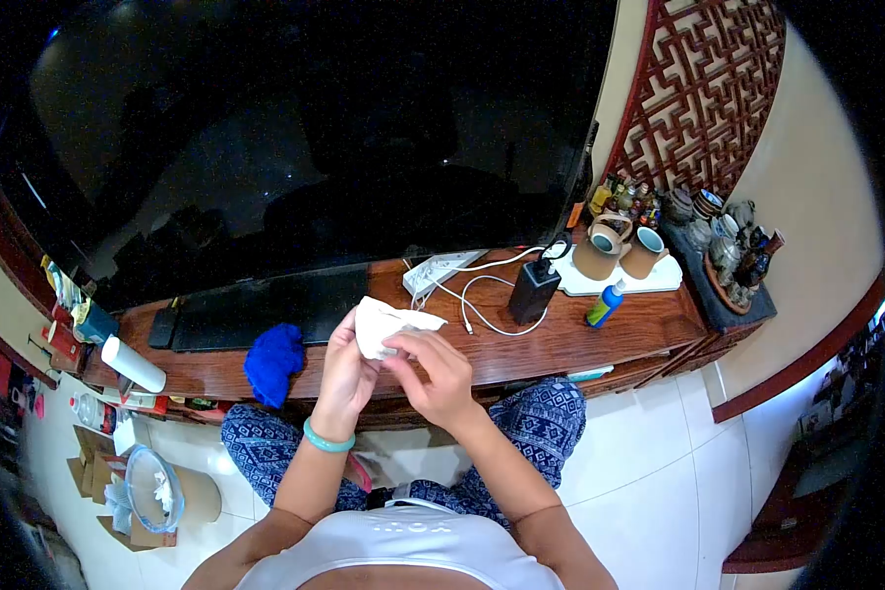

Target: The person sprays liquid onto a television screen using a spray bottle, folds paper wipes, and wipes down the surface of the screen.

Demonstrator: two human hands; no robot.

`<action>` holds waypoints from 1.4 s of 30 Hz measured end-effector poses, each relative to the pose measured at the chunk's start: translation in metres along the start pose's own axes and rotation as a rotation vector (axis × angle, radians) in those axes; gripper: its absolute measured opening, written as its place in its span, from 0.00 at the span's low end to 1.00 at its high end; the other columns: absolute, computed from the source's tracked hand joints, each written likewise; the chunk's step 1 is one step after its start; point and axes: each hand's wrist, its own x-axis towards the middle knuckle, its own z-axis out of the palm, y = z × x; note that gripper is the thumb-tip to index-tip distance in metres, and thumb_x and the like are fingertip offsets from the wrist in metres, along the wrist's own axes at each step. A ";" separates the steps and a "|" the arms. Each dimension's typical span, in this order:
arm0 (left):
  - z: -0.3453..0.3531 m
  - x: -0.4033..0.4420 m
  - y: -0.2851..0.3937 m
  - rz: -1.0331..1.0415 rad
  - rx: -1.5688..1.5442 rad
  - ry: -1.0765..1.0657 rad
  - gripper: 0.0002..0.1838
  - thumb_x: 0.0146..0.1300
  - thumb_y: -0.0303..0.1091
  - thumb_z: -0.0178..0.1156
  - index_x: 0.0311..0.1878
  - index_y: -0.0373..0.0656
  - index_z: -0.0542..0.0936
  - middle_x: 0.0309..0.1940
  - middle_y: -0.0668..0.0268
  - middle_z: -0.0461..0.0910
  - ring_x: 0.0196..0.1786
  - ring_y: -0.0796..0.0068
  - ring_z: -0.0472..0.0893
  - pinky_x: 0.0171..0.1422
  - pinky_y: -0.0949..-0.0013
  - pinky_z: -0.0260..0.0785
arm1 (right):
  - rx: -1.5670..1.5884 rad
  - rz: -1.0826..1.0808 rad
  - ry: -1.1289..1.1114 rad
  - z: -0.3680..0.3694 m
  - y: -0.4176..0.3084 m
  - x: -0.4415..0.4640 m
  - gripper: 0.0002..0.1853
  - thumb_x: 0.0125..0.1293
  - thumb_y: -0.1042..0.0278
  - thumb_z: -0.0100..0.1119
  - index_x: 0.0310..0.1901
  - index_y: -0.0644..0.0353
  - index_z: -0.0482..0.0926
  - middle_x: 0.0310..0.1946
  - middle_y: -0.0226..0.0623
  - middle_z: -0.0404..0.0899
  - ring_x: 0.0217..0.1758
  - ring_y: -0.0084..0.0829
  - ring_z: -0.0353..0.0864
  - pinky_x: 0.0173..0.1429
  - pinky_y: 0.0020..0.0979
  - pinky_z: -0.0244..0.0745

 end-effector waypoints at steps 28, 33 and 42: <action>-0.015 0.002 -0.003 0.067 0.536 -0.092 0.17 0.60 0.15 0.57 0.52 0.36 0.78 0.44 0.66 0.82 0.45 0.81 0.79 0.52 0.76 0.71 | 0.508 0.750 -0.233 -0.020 0.038 -0.011 0.16 0.59 0.73 0.66 0.48 0.67 0.77 0.38 0.36 0.84 0.42 0.22 0.80 0.46 0.25 0.74; -0.017 -0.001 0.009 0.066 0.605 -0.231 0.19 0.57 0.14 0.55 0.53 0.36 0.78 0.40 0.68 0.82 0.44 0.81 0.78 0.51 0.76 0.70 | 0.647 0.749 -0.430 -0.019 0.047 -0.019 0.13 0.58 0.75 0.67 0.43 0.65 0.76 0.41 0.35 0.82 0.41 0.20 0.80 0.45 0.23 0.73; -0.034 -0.003 0.036 0.247 0.810 -0.390 0.23 0.60 0.19 0.60 0.59 0.40 0.72 0.39 0.71 0.79 0.45 0.81 0.77 0.53 0.74 0.70 | 1.175 1.014 -0.467 0.011 0.050 -0.020 0.14 0.56 0.80 0.65 0.45 0.69 0.77 0.38 0.47 0.83 0.42 0.39 0.85 0.49 0.37 0.80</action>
